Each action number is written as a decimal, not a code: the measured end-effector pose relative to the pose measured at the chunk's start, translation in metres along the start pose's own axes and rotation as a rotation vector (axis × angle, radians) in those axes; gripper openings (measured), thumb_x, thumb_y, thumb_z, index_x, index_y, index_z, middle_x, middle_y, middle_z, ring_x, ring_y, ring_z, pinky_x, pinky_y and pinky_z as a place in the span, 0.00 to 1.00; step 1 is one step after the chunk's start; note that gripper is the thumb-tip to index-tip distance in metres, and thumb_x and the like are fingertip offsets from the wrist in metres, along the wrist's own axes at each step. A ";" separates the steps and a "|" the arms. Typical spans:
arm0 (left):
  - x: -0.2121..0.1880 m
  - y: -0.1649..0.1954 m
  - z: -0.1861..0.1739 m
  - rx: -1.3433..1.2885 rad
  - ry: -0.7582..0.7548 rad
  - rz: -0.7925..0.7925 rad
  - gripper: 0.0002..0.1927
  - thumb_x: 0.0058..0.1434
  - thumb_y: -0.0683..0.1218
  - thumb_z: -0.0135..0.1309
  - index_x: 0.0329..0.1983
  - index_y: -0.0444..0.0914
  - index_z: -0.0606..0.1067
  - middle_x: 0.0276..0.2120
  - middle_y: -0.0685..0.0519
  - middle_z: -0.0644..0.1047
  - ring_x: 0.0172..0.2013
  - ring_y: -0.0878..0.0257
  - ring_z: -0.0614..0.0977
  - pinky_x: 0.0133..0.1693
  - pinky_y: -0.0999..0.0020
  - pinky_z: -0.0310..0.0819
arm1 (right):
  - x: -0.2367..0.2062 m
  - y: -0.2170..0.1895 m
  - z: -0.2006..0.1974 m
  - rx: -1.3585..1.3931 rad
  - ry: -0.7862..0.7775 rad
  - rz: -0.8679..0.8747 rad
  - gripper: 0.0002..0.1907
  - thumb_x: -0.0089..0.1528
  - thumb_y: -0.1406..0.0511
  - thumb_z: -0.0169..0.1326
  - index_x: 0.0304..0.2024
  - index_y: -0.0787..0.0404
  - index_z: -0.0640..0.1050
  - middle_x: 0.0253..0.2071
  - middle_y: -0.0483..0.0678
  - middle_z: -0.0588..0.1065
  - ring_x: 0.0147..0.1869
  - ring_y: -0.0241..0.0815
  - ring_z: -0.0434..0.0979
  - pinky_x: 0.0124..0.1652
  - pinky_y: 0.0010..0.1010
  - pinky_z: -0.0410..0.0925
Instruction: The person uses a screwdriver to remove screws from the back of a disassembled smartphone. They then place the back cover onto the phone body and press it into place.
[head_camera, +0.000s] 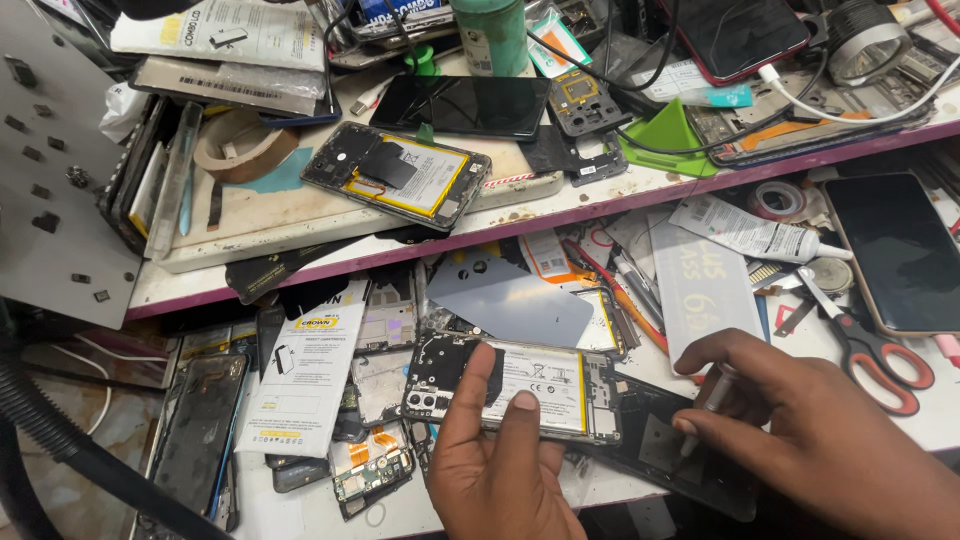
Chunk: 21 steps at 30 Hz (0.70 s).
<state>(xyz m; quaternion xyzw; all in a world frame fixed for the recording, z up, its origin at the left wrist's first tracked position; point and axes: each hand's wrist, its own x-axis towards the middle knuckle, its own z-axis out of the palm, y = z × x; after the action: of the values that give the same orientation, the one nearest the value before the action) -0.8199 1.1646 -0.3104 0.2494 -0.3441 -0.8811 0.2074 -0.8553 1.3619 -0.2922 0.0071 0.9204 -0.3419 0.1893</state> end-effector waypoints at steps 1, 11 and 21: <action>0.003 0.005 -0.003 -0.019 -0.069 0.040 0.27 0.56 0.28 0.46 0.62 0.25 0.71 0.50 0.28 0.80 0.48 0.42 0.87 0.44 0.47 0.82 | 0.001 -0.006 0.006 -0.016 -0.012 0.028 0.23 0.56 0.56 0.68 0.52 0.51 0.78 0.29 0.46 0.78 0.33 0.37 0.78 0.33 0.31 0.75; 0.005 0.040 -0.009 -0.014 0.090 -0.071 0.27 0.54 0.30 0.46 0.59 0.28 0.73 0.47 0.30 0.81 0.45 0.43 0.86 0.42 0.47 0.81 | 0.000 -0.019 0.006 -0.067 0.000 0.095 0.22 0.59 0.58 0.68 0.54 0.49 0.77 0.30 0.46 0.78 0.32 0.36 0.78 0.30 0.31 0.74; 0.002 0.015 0.012 -0.007 0.079 -0.089 0.27 0.55 0.30 0.46 0.59 0.27 0.73 0.46 0.30 0.81 0.45 0.42 0.86 0.42 0.47 0.81 | 0.007 -0.008 -0.024 -0.160 -0.045 0.156 0.21 0.59 0.57 0.67 0.53 0.47 0.76 0.28 0.47 0.78 0.27 0.38 0.77 0.30 0.31 0.69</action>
<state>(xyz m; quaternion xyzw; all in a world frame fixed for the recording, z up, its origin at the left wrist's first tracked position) -0.8255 1.1594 -0.2921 0.2985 -0.3212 -0.8801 0.1822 -0.8716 1.3700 -0.2729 0.0558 0.9371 -0.2515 0.2357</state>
